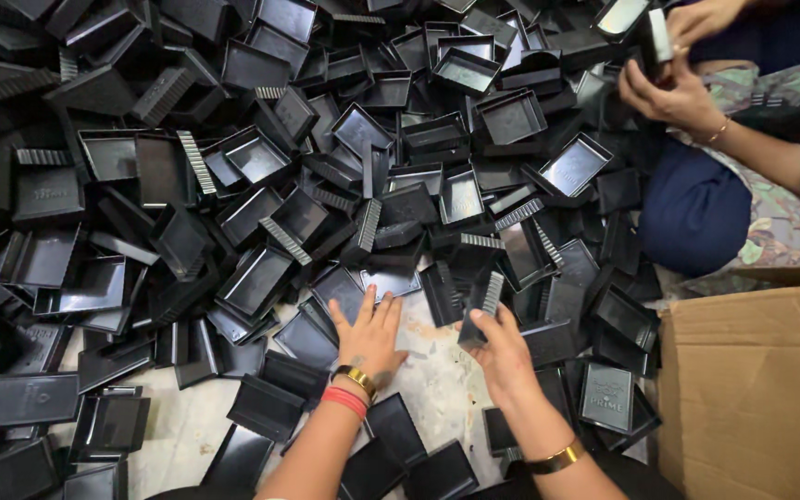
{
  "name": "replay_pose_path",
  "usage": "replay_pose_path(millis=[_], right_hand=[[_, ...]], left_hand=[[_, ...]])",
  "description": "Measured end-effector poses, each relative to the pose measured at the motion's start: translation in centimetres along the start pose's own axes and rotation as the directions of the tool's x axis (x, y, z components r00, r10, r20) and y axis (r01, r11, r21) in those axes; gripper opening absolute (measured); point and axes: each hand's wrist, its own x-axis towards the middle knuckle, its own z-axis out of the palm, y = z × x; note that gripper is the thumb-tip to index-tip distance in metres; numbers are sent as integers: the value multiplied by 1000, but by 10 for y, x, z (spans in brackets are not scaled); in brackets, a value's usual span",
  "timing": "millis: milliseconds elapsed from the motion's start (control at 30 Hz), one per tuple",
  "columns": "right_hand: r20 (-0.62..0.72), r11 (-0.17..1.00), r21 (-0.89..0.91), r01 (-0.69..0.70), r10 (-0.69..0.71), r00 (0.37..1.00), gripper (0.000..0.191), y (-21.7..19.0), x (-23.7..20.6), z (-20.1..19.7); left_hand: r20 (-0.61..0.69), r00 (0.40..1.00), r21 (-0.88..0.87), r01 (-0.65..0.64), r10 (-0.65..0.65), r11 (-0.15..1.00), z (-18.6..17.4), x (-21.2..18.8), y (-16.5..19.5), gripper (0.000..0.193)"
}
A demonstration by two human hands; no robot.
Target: The person sits on the floor among a large pile of black plastic boxes and picks them up one at a time, turning some over in their hands before placing them into a cardboard box beside them. Other workers around them sort the same pile of boxes.
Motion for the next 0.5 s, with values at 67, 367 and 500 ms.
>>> replay_pose_path(millis=[67,367,500], right_hand=[[30,1000,6,13,-13,999,47,3,-2,-2],[-65,997,48,56,-53,996,48,-6,-4,-18],[196,987,157,25,-56,979,53,4,-7,-11]], left_hand=[[208,975,31,74,-79,997,4,-4,6,71],[116,947,-802,267,-300,534,-2,-4,16,33],[344,910,-852,199,-232,-485,2,-1,16,45]])
